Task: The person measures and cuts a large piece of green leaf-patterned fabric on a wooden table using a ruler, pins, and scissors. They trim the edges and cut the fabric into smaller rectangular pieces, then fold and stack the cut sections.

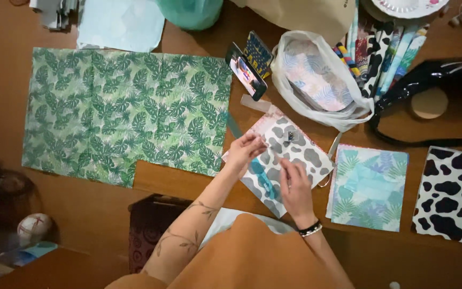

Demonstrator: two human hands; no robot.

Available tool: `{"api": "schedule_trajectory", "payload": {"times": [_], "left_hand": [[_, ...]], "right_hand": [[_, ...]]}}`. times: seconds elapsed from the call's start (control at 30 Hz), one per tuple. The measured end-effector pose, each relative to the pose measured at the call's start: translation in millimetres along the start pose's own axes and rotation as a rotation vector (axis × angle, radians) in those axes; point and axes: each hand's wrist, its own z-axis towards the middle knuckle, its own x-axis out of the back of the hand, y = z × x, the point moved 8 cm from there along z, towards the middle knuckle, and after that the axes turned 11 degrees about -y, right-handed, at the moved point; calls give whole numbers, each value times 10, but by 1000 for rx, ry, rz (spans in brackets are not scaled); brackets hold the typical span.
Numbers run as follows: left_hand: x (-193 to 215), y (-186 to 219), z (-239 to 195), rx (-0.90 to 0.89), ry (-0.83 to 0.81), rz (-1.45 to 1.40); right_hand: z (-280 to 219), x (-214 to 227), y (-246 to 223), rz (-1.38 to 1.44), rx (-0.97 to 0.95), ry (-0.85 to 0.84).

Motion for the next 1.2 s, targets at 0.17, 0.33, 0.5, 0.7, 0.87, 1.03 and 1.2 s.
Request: {"api": "schedule_trajectory", "payload": {"times": [0.17,0.33,0.5,0.7,0.87,1.03,1.2], "left_hand": [[113,-256,14,70,-17,-102],[0,-123,-168,12,-50,-1],[-13,-46,-294,-47,-63,181],[60,-286,-354,-66,-114,210],[510,-427,-304,-94,-129,398],[795,-278,-752,-8,29,439],[1592,-449,-1354,106,471,58]], "right_hand": [[-38,-9,-113,-45,-8,-78],[-89,-30,-112,-123,-40,-104],[-129,-138,48,6,-130,-240],[-212,-152,-60,216,-317,-384],[-135,-388,516,194,-300,-371],[35,-235,606,-180,-87,-136],[-356,474,938,-372,-193,229]]}}
